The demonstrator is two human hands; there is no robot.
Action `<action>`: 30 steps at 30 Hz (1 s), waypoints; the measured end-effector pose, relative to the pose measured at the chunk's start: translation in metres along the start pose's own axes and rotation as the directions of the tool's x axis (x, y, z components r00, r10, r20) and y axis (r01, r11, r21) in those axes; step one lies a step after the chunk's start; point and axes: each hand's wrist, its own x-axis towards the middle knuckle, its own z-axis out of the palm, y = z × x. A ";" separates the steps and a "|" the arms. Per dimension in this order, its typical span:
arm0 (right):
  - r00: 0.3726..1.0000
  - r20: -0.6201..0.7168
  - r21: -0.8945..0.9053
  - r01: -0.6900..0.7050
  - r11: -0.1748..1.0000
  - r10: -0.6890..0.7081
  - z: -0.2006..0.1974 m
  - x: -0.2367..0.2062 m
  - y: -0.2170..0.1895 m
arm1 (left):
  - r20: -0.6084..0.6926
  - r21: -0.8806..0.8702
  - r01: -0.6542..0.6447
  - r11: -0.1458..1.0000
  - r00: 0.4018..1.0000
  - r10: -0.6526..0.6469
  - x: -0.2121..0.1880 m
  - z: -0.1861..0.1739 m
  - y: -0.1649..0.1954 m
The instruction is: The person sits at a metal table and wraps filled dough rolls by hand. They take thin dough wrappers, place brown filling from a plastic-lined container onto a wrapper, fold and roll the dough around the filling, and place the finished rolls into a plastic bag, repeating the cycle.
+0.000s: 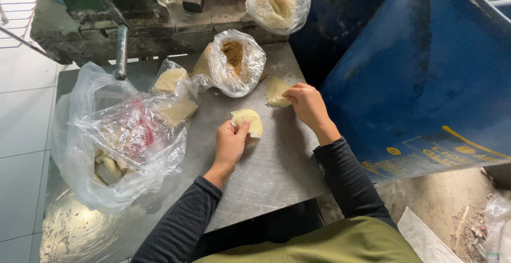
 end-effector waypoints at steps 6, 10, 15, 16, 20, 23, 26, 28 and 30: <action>0.998 0.055 -0.007 -0.039 0.999 0.039 0.001 -0.001 -0.002 | 0.006 0.030 -0.013 0.999 1.000 0.012 0.000 0.000 -0.001; 0.998 0.063 0.004 -0.028 1.000 0.027 0.001 -0.001 -0.001 | 0.011 0.025 -0.017 1.000 1.000 0.017 0.000 0.001 -0.002; 0.995 0.093 0.012 -0.044 0.999 0.043 0.001 -0.002 -0.001 | 0.010 -0.007 0.003 1.000 1.000 -0.003 0.001 0.001 -0.005; 0.992 0.117 0.007 -0.053 0.999 0.052 -0.001 -0.001 -0.001 | 0.011 -0.016 0.006 1.000 1.000 -0.006 0.001 0.001 -0.005; 0.980 0.193 0.046 -0.066 0.997 0.056 -0.012 0.002 -0.008 | 0.069 -0.079 0.012 0.997 0.998 -0.007 0.001 0.002 -0.002; 0.983 0.179 0.222 -0.003 0.975 -0.037 -0.018 0.005 -0.024 | 0.160 -0.264 0.206 0.942 0.973 -0.168 -0.001 0.000 0.006; 0.957 0.228 0.401 0.078 0.913 -0.182 -0.015 -0.001 -0.046 | 0.240 -0.405 0.211 0.890 0.963 -0.119 -0.004 0.001 0.015; 0.940 0.268 0.463 0.069 0.884 -0.213 -0.005 -0.008 -0.060 | 0.255 -0.389 0.199 0.900 0.962 -0.103 -0.007 0.001 0.020; 0.941 0.289 0.474 0.017 0.881 -0.173 0.005 -0.011 -0.064 | 0.266 -0.389 0.187 0.902 0.960 -0.085 -0.007 0.001 0.023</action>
